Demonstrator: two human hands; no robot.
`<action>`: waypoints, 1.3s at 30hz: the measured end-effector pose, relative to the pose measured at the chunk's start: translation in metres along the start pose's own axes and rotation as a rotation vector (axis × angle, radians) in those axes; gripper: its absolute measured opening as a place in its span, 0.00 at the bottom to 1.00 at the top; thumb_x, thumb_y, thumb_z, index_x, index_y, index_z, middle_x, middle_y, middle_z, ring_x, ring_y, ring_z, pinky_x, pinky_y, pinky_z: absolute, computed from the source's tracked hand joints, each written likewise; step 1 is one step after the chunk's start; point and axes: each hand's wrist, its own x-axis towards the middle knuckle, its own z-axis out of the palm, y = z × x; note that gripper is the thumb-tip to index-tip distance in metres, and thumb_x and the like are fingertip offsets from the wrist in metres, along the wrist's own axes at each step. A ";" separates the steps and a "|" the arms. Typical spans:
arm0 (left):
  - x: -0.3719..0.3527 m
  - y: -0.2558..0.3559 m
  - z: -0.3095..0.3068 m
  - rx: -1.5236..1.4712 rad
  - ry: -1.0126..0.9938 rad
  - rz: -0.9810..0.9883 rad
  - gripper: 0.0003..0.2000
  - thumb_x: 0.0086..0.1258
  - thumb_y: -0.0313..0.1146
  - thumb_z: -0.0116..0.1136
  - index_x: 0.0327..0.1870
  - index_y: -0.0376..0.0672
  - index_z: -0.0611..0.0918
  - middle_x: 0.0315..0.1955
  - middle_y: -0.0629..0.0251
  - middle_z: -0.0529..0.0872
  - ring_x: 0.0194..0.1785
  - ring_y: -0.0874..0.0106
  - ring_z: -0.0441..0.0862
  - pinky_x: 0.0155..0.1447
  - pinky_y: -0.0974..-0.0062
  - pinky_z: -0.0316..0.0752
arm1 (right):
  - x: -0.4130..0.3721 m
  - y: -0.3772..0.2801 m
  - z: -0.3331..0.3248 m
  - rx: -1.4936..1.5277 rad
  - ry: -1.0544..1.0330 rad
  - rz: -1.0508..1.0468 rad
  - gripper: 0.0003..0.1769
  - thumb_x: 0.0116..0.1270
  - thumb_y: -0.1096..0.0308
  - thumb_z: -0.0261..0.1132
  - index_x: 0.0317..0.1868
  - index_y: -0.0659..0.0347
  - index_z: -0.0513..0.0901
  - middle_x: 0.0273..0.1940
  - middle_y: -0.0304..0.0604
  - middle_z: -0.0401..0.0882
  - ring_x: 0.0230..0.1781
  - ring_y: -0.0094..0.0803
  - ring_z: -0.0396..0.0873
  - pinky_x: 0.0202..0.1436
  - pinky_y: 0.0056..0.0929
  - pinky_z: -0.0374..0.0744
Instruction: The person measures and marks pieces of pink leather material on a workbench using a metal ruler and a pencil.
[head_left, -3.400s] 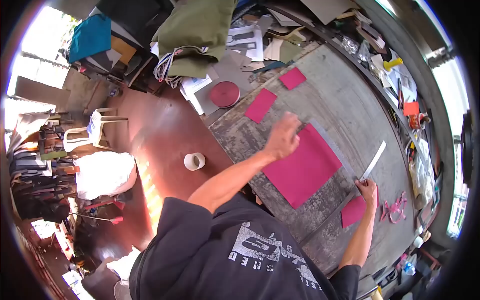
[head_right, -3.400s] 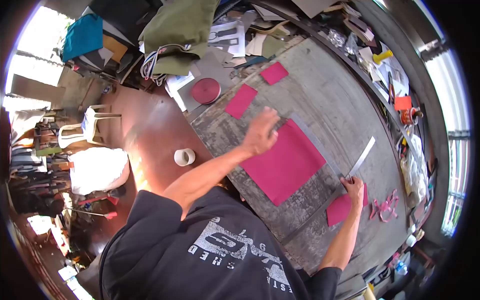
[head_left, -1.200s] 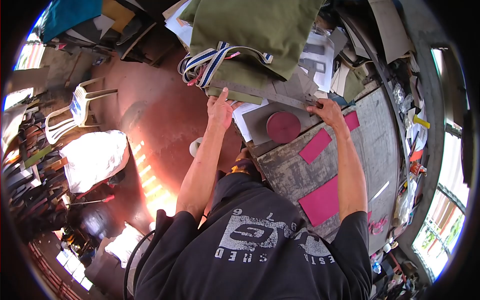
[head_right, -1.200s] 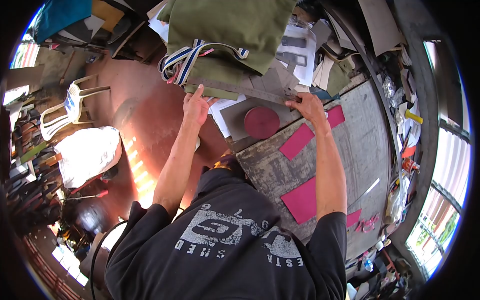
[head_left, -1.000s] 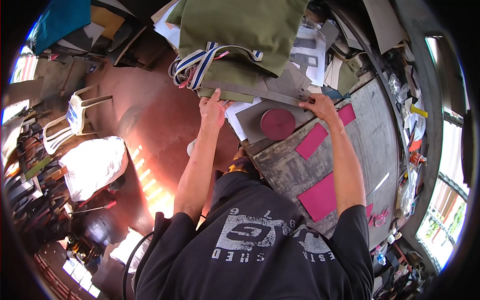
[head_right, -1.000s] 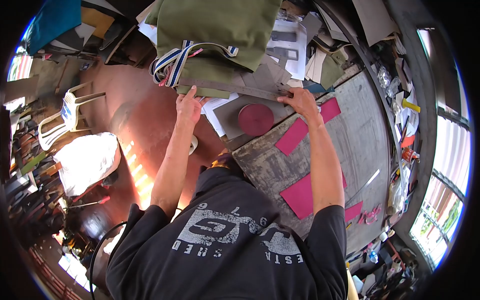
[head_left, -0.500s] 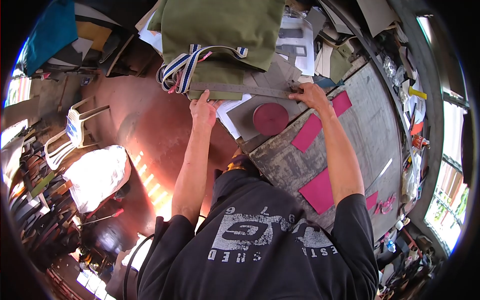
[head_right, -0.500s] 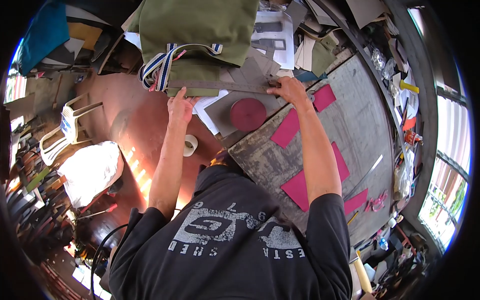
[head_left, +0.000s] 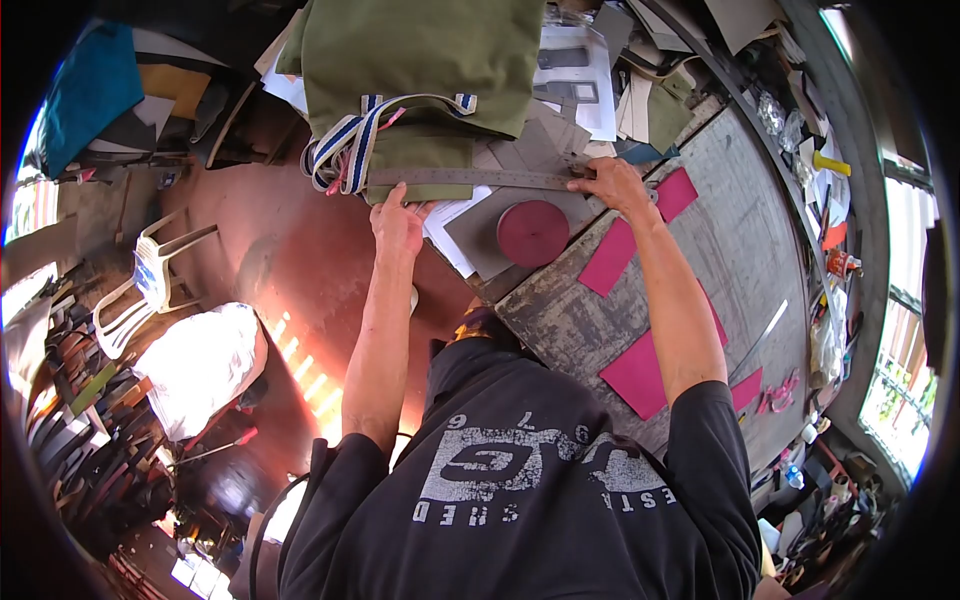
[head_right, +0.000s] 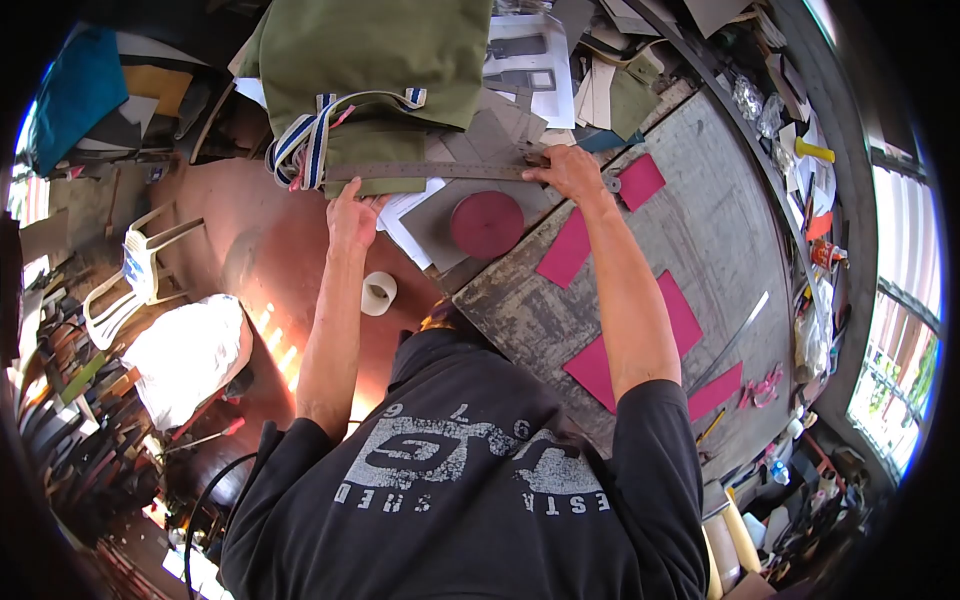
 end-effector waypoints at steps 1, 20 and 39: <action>0.000 0.000 0.000 0.007 0.001 0.003 0.20 0.74 0.24 0.53 0.64 0.35 0.65 0.61 0.52 0.72 0.62 0.51 0.76 0.57 0.43 0.81 | 0.000 0.001 0.001 -0.001 0.015 -0.004 0.35 0.55 0.34 0.70 0.39 0.63 0.86 0.39 0.57 0.87 0.47 0.54 0.84 0.52 0.50 0.78; -0.033 -0.010 -0.039 0.295 0.024 0.066 0.16 0.74 0.36 0.58 0.58 0.39 0.74 0.45 0.60 0.81 0.47 0.66 0.82 0.45 0.69 0.78 | -0.160 0.046 -0.096 0.043 0.392 -0.057 0.32 0.56 0.34 0.70 0.33 0.60 0.83 0.29 0.49 0.82 0.36 0.52 0.82 0.40 0.48 0.76; -0.299 -0.369 0.102 1.540 -1.206 1.267 0.19 0.61 0.28 0.61 0.55 0.36 0.78 0.56 0.53 0.75 0.67 0.53 0.69 0.70 0.55 0.67 | -0.575 0.350 0.100 0.330 0.592 0.705 0.28 0.59 0.51 0.77 0.25 0.69 0.74 0.20 0.52 0.71 0.22 0.35 0.67 0.30 0.39 0.68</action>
